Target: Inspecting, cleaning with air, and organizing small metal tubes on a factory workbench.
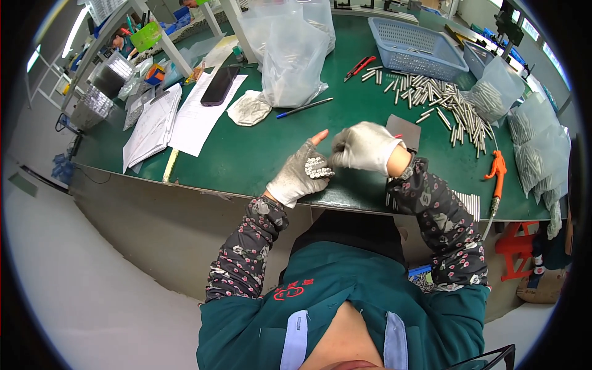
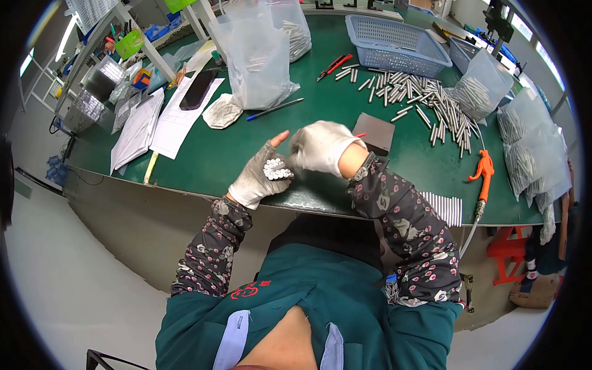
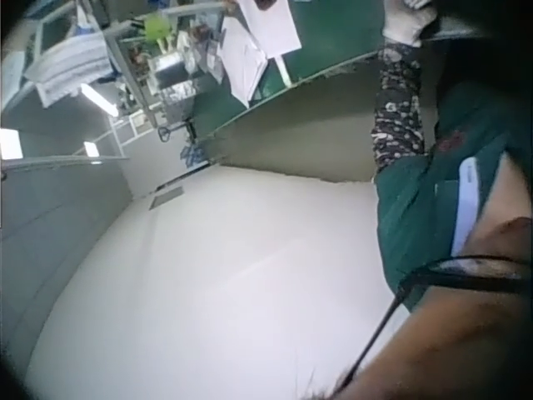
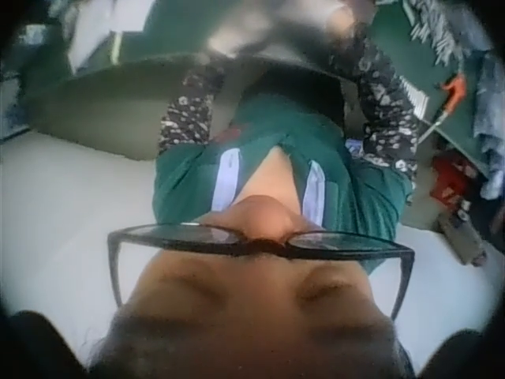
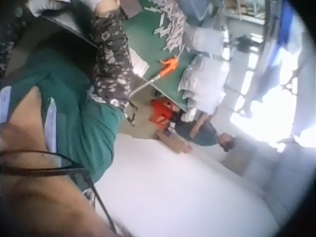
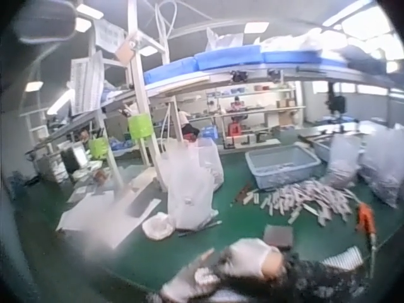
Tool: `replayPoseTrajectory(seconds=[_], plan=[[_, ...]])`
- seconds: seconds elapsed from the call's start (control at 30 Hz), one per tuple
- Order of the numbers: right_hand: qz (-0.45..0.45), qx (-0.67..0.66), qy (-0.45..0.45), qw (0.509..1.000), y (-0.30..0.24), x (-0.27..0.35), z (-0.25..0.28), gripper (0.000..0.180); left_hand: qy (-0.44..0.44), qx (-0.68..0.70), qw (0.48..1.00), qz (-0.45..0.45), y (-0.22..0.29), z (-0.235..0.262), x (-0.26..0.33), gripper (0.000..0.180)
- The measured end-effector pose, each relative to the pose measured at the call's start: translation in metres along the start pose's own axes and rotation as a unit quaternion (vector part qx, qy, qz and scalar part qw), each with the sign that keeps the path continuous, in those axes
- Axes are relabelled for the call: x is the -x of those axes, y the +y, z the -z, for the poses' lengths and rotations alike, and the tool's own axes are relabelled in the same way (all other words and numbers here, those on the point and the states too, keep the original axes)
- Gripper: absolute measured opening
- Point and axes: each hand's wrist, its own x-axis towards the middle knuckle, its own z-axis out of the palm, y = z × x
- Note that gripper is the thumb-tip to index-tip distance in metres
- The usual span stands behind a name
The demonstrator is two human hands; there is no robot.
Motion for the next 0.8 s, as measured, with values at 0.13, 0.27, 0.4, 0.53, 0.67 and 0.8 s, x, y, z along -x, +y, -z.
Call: replayPoseTrajectory(seconds=[0.13,0.27,0.4,0.53,0.67,0.8], plan=[[-0.028,-0.033,0.062,0.997,0.005,0.000,0.009,0.027,-0.010,0.000,1.000,-0.018,-0.005,0.001,-0.001,0.094],[0.017,-0.037,0.005,0.999,-0.002,0.001,-0.001,0.028,-0.015,-0.001,0.999,-0.030,-0.005,0.002,-0.001,0.100],[-0.113,0.004,0.059,0.992,0.019,-0.006,0.019,0.025,-0.002,-0.019,1.000,-0.021,-0.001,0.000,-0.002,0.104],[0.044,-0.049,0.090,0.994,0.011,-0.004,-0.004,0.027,0.008,0.009,1.000,-0.016,-0.005,0.002,-0.002,0.106],[-0.096,0.001,0.080,0.992,0.012,-0.008,0.002,0.026,0.020,0.003,1.000,-0.009,0.000,0.000,-0.002,0.106],[-0.148,0.029,0.103,0.983,0.025,-0.004,0.007,0.026,0.024,-0.001,1.000,-0.004,0.000,0.000,-0.001,0.108]])
